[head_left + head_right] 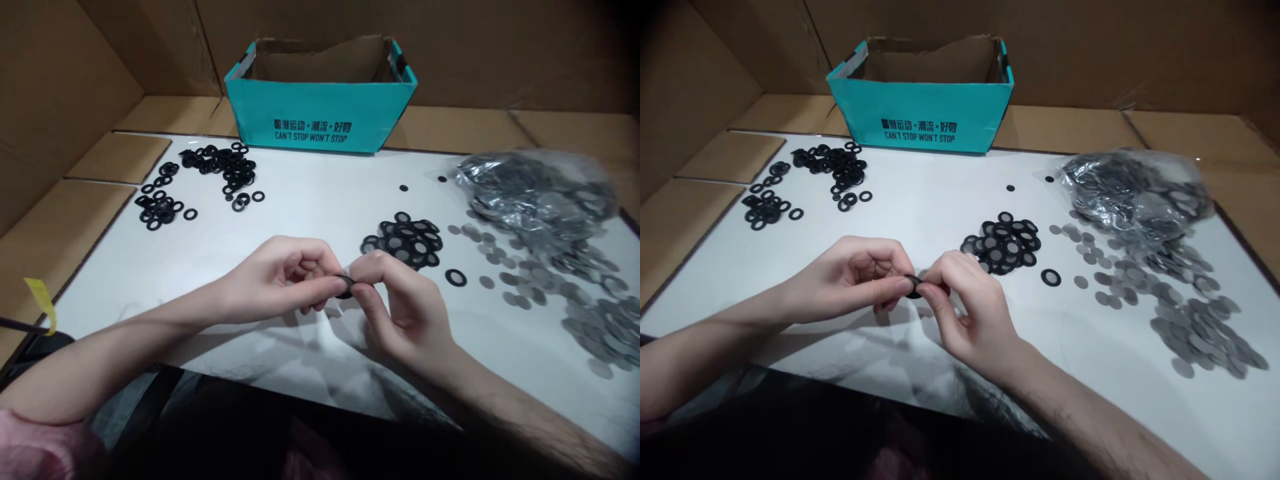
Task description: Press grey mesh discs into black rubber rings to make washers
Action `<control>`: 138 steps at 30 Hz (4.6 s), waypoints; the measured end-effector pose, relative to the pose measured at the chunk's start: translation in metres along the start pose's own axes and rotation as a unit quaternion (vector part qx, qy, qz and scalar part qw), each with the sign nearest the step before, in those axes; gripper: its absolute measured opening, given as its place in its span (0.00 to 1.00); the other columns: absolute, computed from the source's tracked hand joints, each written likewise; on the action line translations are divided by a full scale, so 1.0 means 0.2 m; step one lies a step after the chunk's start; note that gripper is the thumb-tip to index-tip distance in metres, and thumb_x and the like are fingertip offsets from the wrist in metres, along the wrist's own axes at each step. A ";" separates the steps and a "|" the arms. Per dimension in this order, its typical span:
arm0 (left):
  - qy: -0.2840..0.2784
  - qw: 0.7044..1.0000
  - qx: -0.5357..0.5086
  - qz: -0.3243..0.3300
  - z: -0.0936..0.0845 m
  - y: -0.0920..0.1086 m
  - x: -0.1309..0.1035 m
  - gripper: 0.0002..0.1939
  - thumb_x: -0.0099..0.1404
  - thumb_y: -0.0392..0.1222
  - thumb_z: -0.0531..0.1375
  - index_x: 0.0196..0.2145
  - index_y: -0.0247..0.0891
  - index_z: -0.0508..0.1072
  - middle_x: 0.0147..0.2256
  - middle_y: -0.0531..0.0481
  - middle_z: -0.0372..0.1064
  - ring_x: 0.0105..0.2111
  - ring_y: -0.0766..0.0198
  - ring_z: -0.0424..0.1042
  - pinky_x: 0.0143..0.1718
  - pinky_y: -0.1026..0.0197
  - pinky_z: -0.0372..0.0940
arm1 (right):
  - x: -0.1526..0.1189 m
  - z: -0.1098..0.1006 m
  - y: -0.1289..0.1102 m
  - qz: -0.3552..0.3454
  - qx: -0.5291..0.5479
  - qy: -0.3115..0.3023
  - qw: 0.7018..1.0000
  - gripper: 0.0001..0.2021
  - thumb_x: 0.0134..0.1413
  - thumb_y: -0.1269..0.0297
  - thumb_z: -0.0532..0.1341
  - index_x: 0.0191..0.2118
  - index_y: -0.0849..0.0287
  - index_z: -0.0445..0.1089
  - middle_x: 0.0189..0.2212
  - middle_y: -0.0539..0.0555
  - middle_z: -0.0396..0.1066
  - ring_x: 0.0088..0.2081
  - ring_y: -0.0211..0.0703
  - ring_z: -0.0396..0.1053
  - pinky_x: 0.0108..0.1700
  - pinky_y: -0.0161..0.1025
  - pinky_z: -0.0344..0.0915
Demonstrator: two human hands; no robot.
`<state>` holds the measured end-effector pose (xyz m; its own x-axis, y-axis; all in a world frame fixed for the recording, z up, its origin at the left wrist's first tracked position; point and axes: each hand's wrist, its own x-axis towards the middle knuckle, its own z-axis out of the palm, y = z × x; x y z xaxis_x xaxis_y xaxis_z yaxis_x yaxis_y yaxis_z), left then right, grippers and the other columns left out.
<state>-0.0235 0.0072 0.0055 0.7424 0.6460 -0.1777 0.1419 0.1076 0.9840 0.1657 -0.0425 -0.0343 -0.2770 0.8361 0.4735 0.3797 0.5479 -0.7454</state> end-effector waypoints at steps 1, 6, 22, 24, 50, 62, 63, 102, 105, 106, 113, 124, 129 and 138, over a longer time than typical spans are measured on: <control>0.004 1.000 0.003 0.007 0.00 0.00 0.00 0.06 0.67 0.38 0.59 0.33 0.32 0.70 0.23 0.55 0.66 0.23 0.73 0.66 0.25 0.73 0.65 | 0.00 0.00 0.00 -0.002 0.000 0.000 1.000 0.07 0.59 0.76 0.54 0.32 0.56 0.60 0.25 0.50 0.63 0.28 0.38 0.61 0.31 0.40 0.58; 0.004 1.000 0.018 -0.003 0.00 0.00 0.00 0.07 0.67 0.40 0.59 0.33 0.32 0.70 0.23 0.55 0.66 0.23 0.73 0.67 0.24 0.73 0.65 | 0.00 0.00 -0.01 0.003 -0.002 -0.002 1.000 0.08 0.59 0.77 0.54 0.32 0.56 0.60 0.25 0.49 0.63 0.28 0.38 0.61 0.32 0.40 0.58; -0.034 0.974 0.220 0.049 -0.05 0.03 -0.02 0.07 0.66 0.38 0.58 0.33 0.32 0.72 0.24 0.54 0.65 0.24 0.72 0.62 0.24 0.70 0.57 | 0.04 -0.02 -0.04 0.015 -0.006 -0.095 0.995 0.08 0.60 0.74 0.53 0.30 0.57 0.59 0.23 0.49 0.62 0.27 0.37 0.60 0.30 0.38 0.58; -0.023 0.977 0.207 0.056 -0.04 0.03 -0.02 0.07 0.68 0.38 0.57 0.35 0.32 0.71 0.26 0.53 0.67 0.25 0.71 0.63 0.26 0.69 0.59 | 0.05 -0.03 -0.03 0.013 0.002 -0.088 0.996 0.08 0.60 0.74 0.53 0.31 0.57 0.60 0.24 0.50 0.62 0.27 0.37 0.60 0.29 0.37 0.59; -0.023 0.997 0.066 -0.018 -0.03 0.04 -0.02 0.08 0.66 0.41 0.60 0.32 0.33 0.71 0.21 0.54 0.67 0.20 0.72 0.67 0.20 0.73 0.62 | 0.01 -0.02 -0.02 0.000 0.050 -0.020 0.999 0.08 0.59 0.75 0.54 0.31 0.56 0.59 0.24 0.49 0.60 0.28 0.38 0.59 0.30 0.39 0.58; -0.058 0.990 0.132 -0.001 -0.05 0.06 -0.01 0.08 0.65 0.38 0.59 0.30 0.32 0.71 0.21 0.54 0.65 0.21 0.73 0.64 0.20 0.72 0.58 | 0.01 0.00 -0.01 -0.022 0.025 -0.027 0.999 0.09 0.57 0.77 0.54 0.31 0.55 0.58 0.23 0.49 0.60 0.27 0.39 0.60 0.30 0.40 0.58; -0.057 0.987 0.152 0.010 -0.05 0.06 -0.01 0.08 0.65 0.38 0.59 0.29 0.32 0.70 0.21 0.54 0.64 0.21 0.73 0.63 0.21 0.72 0.57 | 0.01 0.00 -0.02 -0.023 0.021 -0.028 0.999 0.09 0.56 0.77 0.54 0.30 0.56 0.58 0.23 0.49 0.61 0.27 0.39 0.60 0.30 0.40 0.58; 0.050 0.909 0.333 0.247 -0.01 0.01 -0.04 0.02 0.65 0.30 0.60 0.36 0.31 0.72 0.31 0.49 0.75 0.30 0.71 0.72 0.33 0.72 0.65 | 0.02 -0.03 -0.03 -0.104 -0.062 0.022 0.992 0.14 0.52 0.83 0.56 0.40 0.57 0.64 0.28 0.52 0.68 0.29 0.39 0.65 0.30 0.41 0.60; 0.068 0.886 0.371 0.271 0.00 0.00 -0.04 0.02 0.66 0.30 0.59 0.36 0.32 0.72 0.30 0.50 0.74 0.28 0.72 0.71 0.31 0.72 0.64 | 0.02 -0.03 -0.03 -0.101 -0.050 0.029 0.993 0.14 0.51 0.83 0.55 0.39 0.56 0.63 0.28 0.51 0.67 0.29 0.38 0.64 0.30 0.40 0.61; 0.073 0.881 0.379 0.273 0.01 -0.01 -0.04 0.02 0.66 0.30 0.59 0.36 0.33 0.71 0.30 0.51 0.74 0.28 0.72 0.71 0.31 0.72 0.63 | 0.01 -0.02 -0.03 -0.097 -0.043 0.032 0.994 0.14 0.51 0.83 0.55 0.39 0.56 0.63 0.28 0.51 0.66 0.29 0.38 0.64 0.30 0.40 0.61; 0.062 0.879 0.383 0.278 0.01 0.00 -0.05 0.04 0.65 0.28 0.58 0.35 0.33 0.71 0.29 0.51 0.74 0.27 0.72 0.71 0.30 0.73 0.62 | 0.00 -0.02 -0.03 -0.059 -0.002 0.046 0.997 0.13 0.50 0.83 0.56 0.37 0.57 0.63 0.27 0.51 0.65 0.30 0.37 0.64 0.30 0.38 0.63; 0.059 0.897 0.328 0.292 0.00 0.00 -0.03 0.02 0.66 0.30 0.59 0.36 0.32 0.72 0.30 0.47 0.75 0.28 0.71 0.72 0.32 0.71 0.66 | 0.01 -0.03 -0.03 -0.046 0.016 0.021 0.999 0.12 0.50 0.82 0.57 0.36 0.58 0.63 0.26 0.50 0.66 0.29 0.37 0.64 0.30 0.38 0.63; 0.063 0.902 0.311 0.293 0.00 0.00 -0.03 0.01 0.64 0.29 0.61 0.34 0.31 0.72 0.28 0.49 0.74 0.27 0.72 0.72 0.30 0.73 0.65 | 0.00 -0.04 -0.03 -0.033 0.020 0.015 0.999 0.11 0.51 0.81 0.58 0.35 0.58 0.63 0.26 0.50 0.65 0.29 0.37 0.63 0.30 0.38 0.62; 0.069 0.912 0.293 0.280 0.00 0.00 -0.03 0.03 0.63 0.29 0.61 0.33 0.33 0.72 0.28 0.50 0.75 0.27 0.71 0.72 0.29 0.72 0.65 | 0.01 -0.05 -0.05 -0.030 0.007 0.006 0.999 0.10 0.52 0.79 0.58 0.33 0.56 0.62 0.24 0.51 0.66 0.27 0.39 0.63 0.29 0.40 0.61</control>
<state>-0.0285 0.0031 0.0063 0.7222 0.5691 0.3932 0.1219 -0.6642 0.7375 0.1699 -0.0461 -0.0226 -0.2893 0.8016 0.5231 0.3494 0.5973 -0.7219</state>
